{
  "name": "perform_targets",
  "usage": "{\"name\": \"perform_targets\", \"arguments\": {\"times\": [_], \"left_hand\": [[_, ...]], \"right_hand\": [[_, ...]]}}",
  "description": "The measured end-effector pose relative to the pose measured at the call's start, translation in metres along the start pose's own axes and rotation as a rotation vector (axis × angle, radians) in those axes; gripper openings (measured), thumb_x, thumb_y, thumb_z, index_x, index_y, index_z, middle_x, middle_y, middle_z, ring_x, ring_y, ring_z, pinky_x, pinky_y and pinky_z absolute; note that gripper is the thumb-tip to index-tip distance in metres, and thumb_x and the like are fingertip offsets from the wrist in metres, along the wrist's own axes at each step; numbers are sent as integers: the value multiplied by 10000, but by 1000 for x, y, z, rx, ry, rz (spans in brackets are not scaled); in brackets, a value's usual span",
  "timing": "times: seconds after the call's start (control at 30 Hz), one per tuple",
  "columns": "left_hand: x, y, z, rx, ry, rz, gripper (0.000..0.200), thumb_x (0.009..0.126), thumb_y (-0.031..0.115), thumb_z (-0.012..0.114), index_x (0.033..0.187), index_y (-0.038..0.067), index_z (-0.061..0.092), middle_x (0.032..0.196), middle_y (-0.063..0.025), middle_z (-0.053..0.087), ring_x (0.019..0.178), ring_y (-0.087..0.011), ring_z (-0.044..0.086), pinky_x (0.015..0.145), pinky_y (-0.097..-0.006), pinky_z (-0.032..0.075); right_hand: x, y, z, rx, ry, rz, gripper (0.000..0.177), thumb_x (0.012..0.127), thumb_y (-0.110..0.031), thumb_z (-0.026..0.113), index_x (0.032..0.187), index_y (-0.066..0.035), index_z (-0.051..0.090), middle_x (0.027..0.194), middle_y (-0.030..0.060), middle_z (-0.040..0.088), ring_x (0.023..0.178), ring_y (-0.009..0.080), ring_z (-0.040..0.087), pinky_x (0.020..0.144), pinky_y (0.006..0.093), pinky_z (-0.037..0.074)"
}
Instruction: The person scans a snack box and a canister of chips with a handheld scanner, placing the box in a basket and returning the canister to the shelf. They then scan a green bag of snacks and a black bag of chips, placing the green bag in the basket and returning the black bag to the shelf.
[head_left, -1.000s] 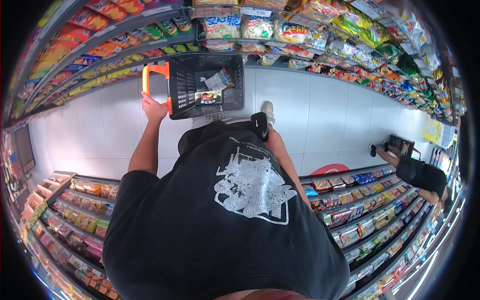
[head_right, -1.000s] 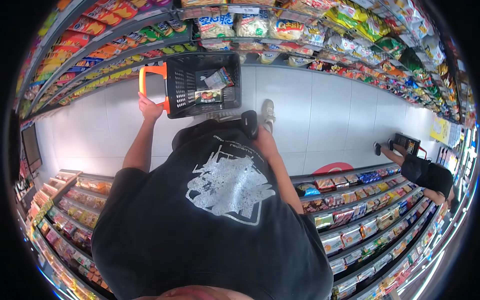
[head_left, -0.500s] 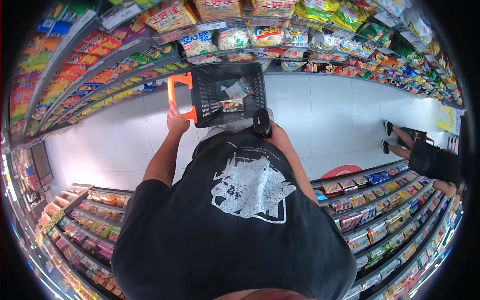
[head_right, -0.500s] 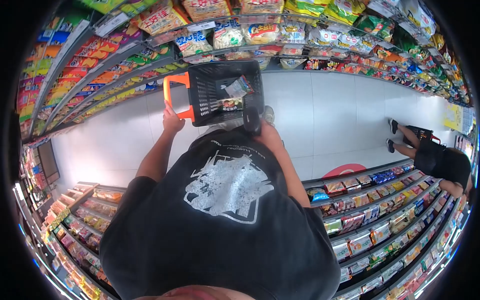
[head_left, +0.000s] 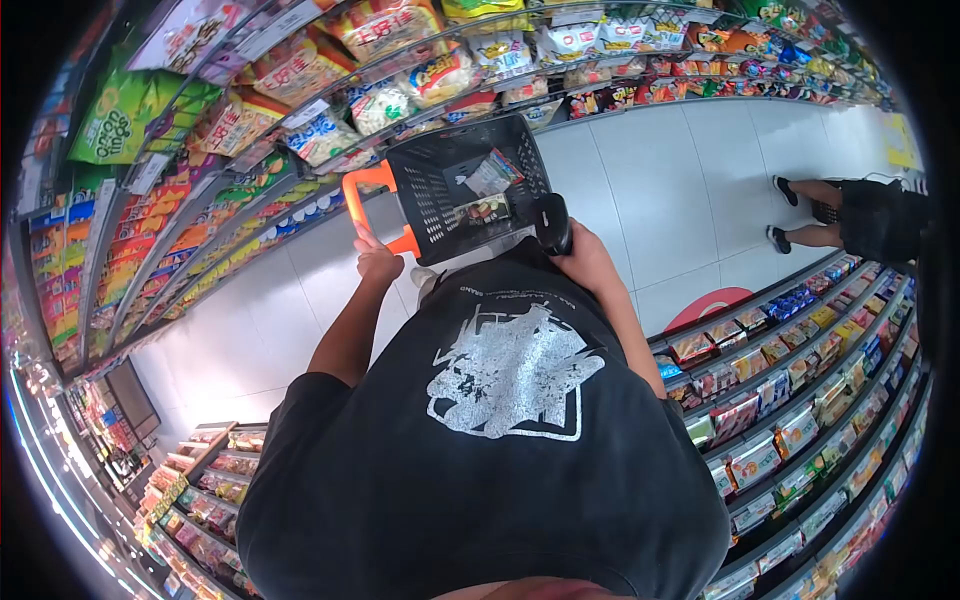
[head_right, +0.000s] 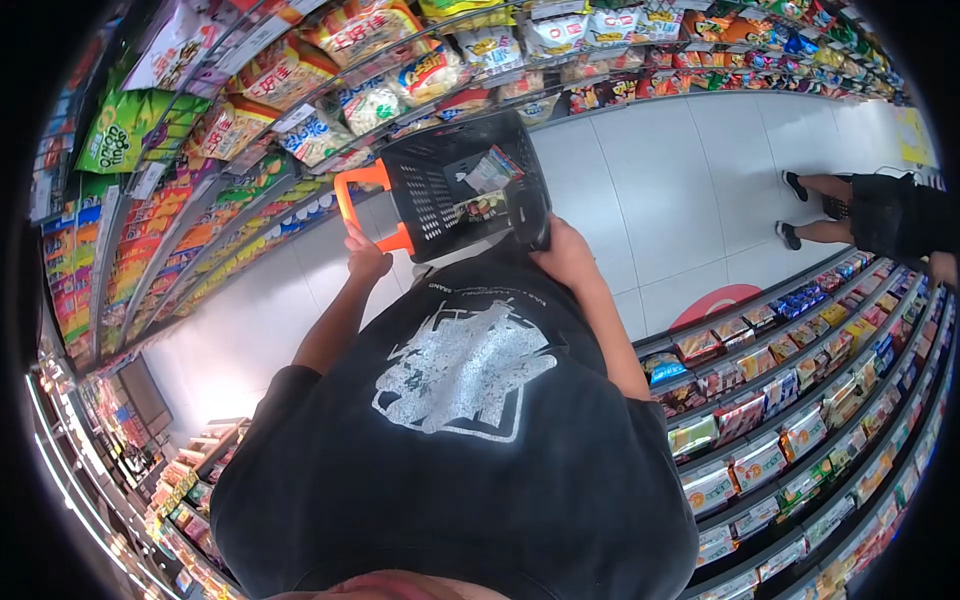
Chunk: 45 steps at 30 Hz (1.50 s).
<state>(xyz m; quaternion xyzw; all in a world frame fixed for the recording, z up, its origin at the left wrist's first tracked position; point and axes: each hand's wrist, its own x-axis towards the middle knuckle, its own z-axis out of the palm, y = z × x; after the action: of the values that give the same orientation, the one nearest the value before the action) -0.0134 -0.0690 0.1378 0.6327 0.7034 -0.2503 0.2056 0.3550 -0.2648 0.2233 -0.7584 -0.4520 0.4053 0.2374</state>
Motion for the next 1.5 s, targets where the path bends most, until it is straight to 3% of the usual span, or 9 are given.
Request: {"name": "perform_targets", "arguments": {"times": [0.1, 0.37, 0.5, 0.53, 0.63, 0.67, 0.97, 1.27, 1.5], "left_hand": [[-9, 33, 4, 18, 11, 42, 1289, 811, 209, 748, 1560, -5, -279, 1401, -225, 396, 1125, -361, 651, 942, -414, 544], [-23, 100, 22, 172, 19, 212, 1218, 829, 192, 725, 1584, -24, -207, 1351, -203, 447, 1080, -339, 683, 908, -410, 559], [-36, 138, 9, 315, -94, 348, 1046, 843, 195, 713, 1643, 76, 49, 1346, -200, 446, 1119, -352, 673, 955, -420, 542], [-45, 145, 2, 279, -72, 396, 820, 879, 230, 689, 1586, 160, 281, 1340, -216, 512, 1144, -367, 664, 982, -455, 528], [-32, 142, 6, 96, -118, 735, 644, 913, 249, 654, 1505, 228, 402, 1280, -217, 613, 1161, -382, 655, 988, -490, 520], [-27, 144, 9, 50, -169, 687, 583, 925, 268, 633, 1476, 291, 443, 1210, -203, 678, 1164, -388, 653, 979, -505, 517], [-40, 160, 14, 169, -11, 647, 566, 894, 208, 606, 1429, 339, 474, 1192, -174, 687, 1102, -375, 676, 918, -504, 514], [-39, 150, 24, 70, -1, 581, 489, 863, 263, 648, 1318, 189, 487, 1171, -166, 684, 1032, -395, 693, 839, -522, 524], [-36, 128, 20, 78, 63, 512, 484, 859, 302, 679, 1288, 176, 493, 1162, -192, 659, 1028, -387, 694, 851, -506, 546]], "right_hand": [[-4, 12, -24, 9, 60, 53, 480, 764, -131, 784, 1201, -20, 618, 1100, 249, 705, 1053, 432, 672, 905, 461, 532], [3, 28, -41, -3, 3, -79, 537, 753, -151, 769, 1238, -21, 580, 1136, 256, 682, 1080, 449, 645, 927, 493, 523], [8, 29, -41, 2, 1, -118, 564, 728, -129, 773, 1243, -13, 574, 1144, 253, 680, 1092, 447, 642, 936, 488, 524], [9, 28, -41, -7, -1, -110, 561, 730, -129, 773, 1242, -11, 575, 1147, 253, 679, 1095, 446, 641, 938, 486, 524], [15, 24, -37, -18, -5, -110, 550, 737, -131, 771, 1238, -6, 582, 1149, 255, 677, 1101, 444, 639, 944, 483, 523], [18, 23, -36, -12, -5, -123, 544, 740, -132, 770, 1236, -6, 585, 1145, 256, 678, 1100, 443, 640, 944, 483, 523], [21, 8, -39, -61, -95, -148, 631, 714, -125, 812, 1281, 2, 564, 1170, 264, 672, 1107, 450, 640, 955, 476, 525], [16, 22, -41, -70, -76, -142, 639, 710, -115, 811, 1286, 0, 561, 1168, 254, 676, 1109, 452, 637, 953, 481, 525], [23, 22, -33, -58, -111, -163, 613, 707, -116, 813, 1259, -5, 571, 1160, 250, 680, 1114, 445, 637, 955, 480, 522]]}}
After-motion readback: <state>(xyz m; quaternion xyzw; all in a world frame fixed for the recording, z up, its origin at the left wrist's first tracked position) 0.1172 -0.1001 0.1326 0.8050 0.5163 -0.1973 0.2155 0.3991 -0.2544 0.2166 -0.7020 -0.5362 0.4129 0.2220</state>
